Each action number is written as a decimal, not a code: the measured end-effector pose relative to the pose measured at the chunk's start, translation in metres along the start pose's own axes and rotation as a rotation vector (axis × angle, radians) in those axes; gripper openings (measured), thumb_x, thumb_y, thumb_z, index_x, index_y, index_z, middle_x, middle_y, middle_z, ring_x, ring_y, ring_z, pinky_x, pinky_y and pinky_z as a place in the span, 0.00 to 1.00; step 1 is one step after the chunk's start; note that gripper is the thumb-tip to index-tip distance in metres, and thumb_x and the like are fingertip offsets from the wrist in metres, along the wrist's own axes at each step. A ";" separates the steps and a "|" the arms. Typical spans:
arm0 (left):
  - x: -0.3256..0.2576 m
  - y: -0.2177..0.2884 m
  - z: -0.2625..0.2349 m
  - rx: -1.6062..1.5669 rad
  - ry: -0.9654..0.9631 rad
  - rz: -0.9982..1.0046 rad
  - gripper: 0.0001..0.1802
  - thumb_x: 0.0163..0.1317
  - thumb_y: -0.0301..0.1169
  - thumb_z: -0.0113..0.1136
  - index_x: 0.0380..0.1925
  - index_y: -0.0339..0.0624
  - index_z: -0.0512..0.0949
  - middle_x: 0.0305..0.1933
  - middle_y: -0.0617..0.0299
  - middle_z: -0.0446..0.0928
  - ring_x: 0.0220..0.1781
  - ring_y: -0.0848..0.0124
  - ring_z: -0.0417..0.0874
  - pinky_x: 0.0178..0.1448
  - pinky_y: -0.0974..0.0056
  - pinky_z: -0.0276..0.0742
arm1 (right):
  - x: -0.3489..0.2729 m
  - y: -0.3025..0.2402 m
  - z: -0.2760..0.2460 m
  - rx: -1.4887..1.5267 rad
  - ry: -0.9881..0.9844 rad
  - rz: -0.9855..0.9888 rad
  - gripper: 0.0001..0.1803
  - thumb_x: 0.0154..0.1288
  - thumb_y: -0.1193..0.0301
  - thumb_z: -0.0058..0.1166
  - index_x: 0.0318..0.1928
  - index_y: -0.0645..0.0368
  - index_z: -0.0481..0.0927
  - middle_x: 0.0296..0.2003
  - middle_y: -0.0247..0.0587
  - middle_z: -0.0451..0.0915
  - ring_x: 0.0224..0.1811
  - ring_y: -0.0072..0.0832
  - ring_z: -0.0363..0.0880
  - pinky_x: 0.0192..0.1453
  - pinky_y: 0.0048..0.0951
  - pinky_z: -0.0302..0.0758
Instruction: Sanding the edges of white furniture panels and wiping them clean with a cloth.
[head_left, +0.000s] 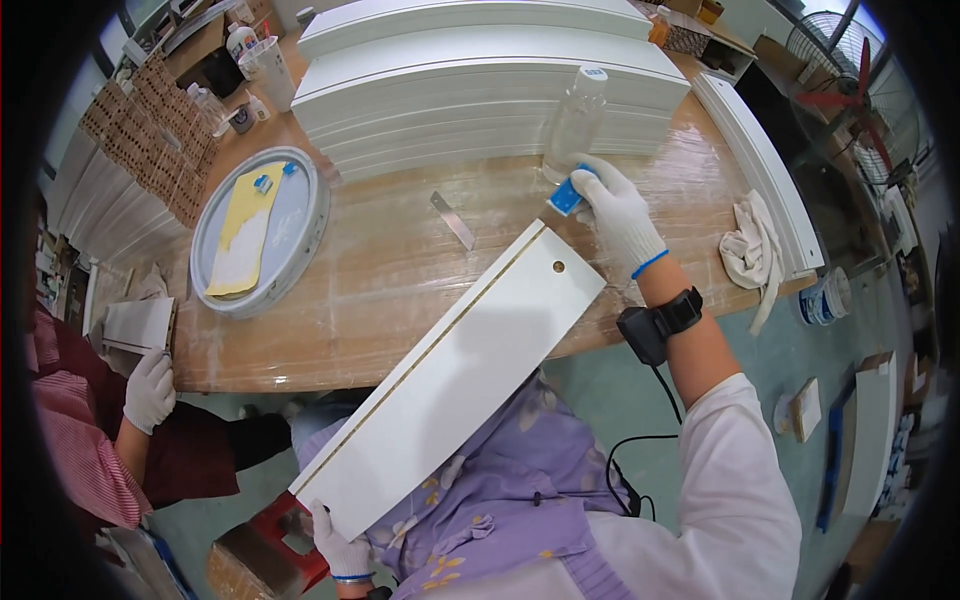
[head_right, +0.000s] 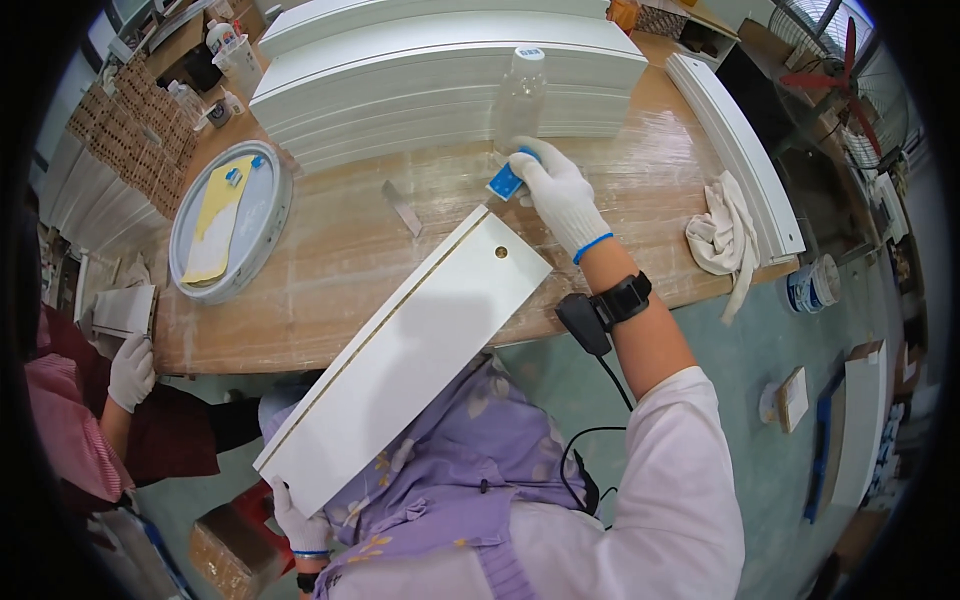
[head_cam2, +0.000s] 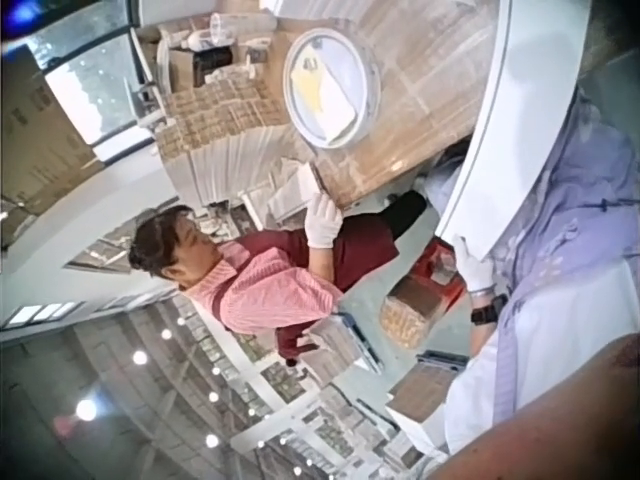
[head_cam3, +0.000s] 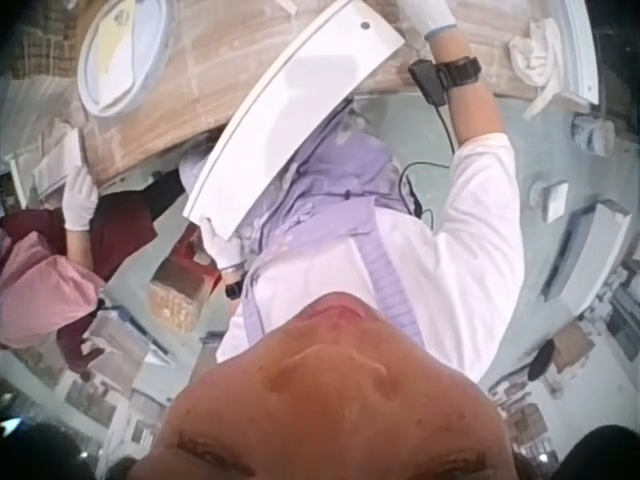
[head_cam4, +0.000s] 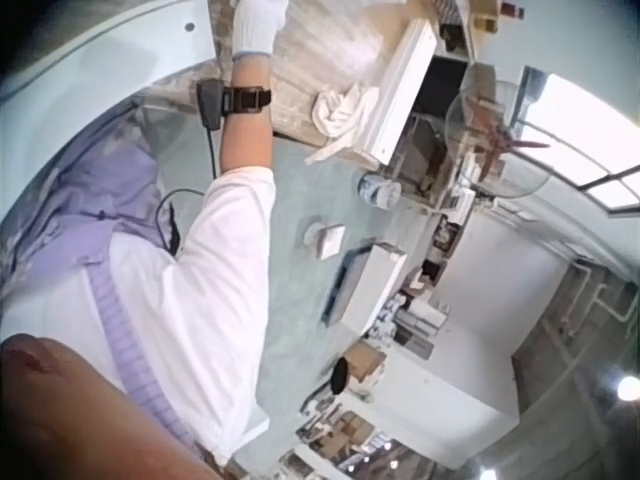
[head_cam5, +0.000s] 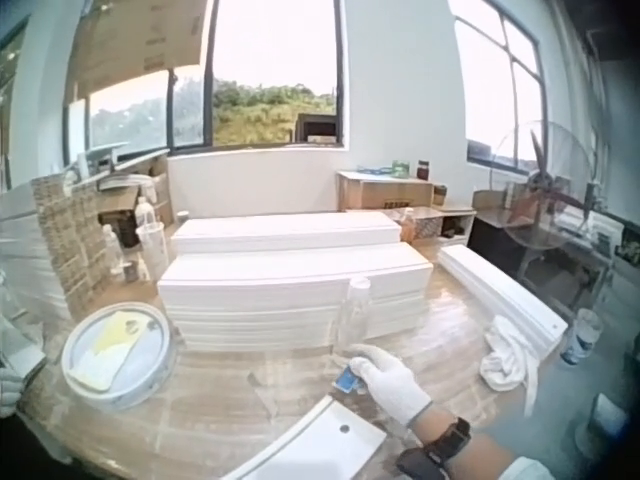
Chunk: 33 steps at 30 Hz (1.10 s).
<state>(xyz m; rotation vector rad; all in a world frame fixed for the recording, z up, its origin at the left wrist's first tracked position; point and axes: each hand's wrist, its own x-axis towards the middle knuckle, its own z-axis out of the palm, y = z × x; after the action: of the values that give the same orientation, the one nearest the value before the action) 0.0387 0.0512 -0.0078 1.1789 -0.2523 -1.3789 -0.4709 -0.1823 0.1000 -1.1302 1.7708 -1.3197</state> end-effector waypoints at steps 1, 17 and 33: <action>-0.002 0.001 0.003 -0.009 0.008 -0.018 0.24 0.74 0.41 0.49 0.62 0.36 0.67 0.59 0.55 0.76 0.58 0.64 0.79 0.61 0.58 0.78 | 0.001 0.000 0.002 0.000 0.003 0.003 0.23 0.69 0.62 0.50 0.60 0.57 0.77 0.44 0.38 0.83 0.40 0.20 0.80 0.44 0.22 0.78; -0.002 -0.001 0.003 -0.009 0.050 0.010 0.26 0.74 0.42 0.50 0.63 0.36 0.66 0.59 0.55 0.75 0.58 0.63 0.80 0.61 0.58 0.79 | 0.006 0.007 0.019 -0.287 -0.080 -0.202 0.21 0.67 0.64 0.47 0.60 0.52 0.76 0.52 0.47 0.80 0.57 0.40 0.77 0.64 0.33 0.70; 0.003 -0.004 -0.009 -0.001 0.089 0.010 0.24 0.73 0.41 0.51 0.61 0.37 0.68 0.58 0.55 0.76 0.56 0.64 0.81 0.59 0.59 0.80 | -0.004 0.002 0.014 -0.575 -0.066 -0.480 0.20 0.67 0.70 0.48 0.59 0.53 0.75 0.46 0.48 0.78 0.50 0.41 0.78 0.57 0.36 0.74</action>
<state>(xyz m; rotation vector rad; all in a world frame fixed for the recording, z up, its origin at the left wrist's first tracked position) 0.0441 0.0544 -0.0160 1.2331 -0.1942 -1.3145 -0.4569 -0.1839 0.0943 -1.9876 1.9621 -1.0159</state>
